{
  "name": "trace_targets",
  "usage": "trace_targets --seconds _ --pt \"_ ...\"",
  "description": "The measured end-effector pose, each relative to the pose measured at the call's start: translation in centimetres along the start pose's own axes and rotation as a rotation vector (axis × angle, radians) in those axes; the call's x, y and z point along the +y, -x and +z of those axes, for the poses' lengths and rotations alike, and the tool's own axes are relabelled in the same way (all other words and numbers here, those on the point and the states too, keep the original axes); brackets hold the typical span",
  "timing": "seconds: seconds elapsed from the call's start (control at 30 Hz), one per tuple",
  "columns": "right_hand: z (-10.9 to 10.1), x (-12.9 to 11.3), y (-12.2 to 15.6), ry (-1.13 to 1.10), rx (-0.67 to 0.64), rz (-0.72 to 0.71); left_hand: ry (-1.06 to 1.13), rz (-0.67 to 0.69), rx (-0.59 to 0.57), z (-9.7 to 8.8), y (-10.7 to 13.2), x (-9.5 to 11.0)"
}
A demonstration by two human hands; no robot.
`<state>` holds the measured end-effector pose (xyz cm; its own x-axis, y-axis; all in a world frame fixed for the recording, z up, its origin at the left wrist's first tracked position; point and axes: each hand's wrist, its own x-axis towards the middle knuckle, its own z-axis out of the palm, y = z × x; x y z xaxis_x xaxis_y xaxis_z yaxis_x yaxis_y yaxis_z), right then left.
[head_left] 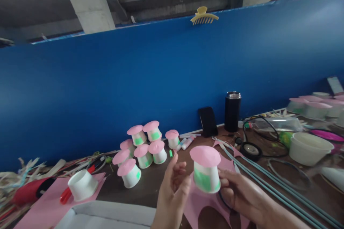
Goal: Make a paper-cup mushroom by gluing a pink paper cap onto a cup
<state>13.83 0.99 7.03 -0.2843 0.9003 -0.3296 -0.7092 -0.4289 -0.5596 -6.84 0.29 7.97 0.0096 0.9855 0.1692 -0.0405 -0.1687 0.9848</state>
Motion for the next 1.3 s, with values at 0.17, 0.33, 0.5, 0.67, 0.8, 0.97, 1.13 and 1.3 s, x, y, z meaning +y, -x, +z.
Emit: trace_targets --seconds 0.17,0.33,0.5,0.67,0.8,0.97,1.13,1.3 --pt "0.0 -1.6 0.4 -0.164 -0.013 0.101 0.068 -0.249 -0.016 0.0 -0.4 -0.6" --pt "0.3 -1.7 0.6 -0.239 -0.009 0.191 0.279 -0.452 -0.232 1.4 0.5 -0.1" --pt "0.3 -1.7 0.7 -0.262 -0.019 0.248 0.536 -0.617 -0.232 2.2 1.2 1.0" --pt "0.7 -1.7 0.9 -0.265 -0.034 0.278 0.734 -0.718 -0.206 2.2 1.5 1.2" --pt "0.7 -1.5 0.9 -0.262 -0.031 0.283 0.836 -0.765 -0.166 2.3 1.4 1.4" --pt "0.6 -1.4 0.9 -0.241 -0.016 0.273 0.858 -0.812 -0.104 2.2 1.3 1.5" --pt "0.6 -1.2 0.9 -0.193 0.022 0.246 0.896 -0.789 -0.173 2.1 1.5 1.0" --pt "0.7 -0.9 0.8 -0.149 0.051 0.193 0.915 -0.762 -0.206 2.1 1.6 1.1"
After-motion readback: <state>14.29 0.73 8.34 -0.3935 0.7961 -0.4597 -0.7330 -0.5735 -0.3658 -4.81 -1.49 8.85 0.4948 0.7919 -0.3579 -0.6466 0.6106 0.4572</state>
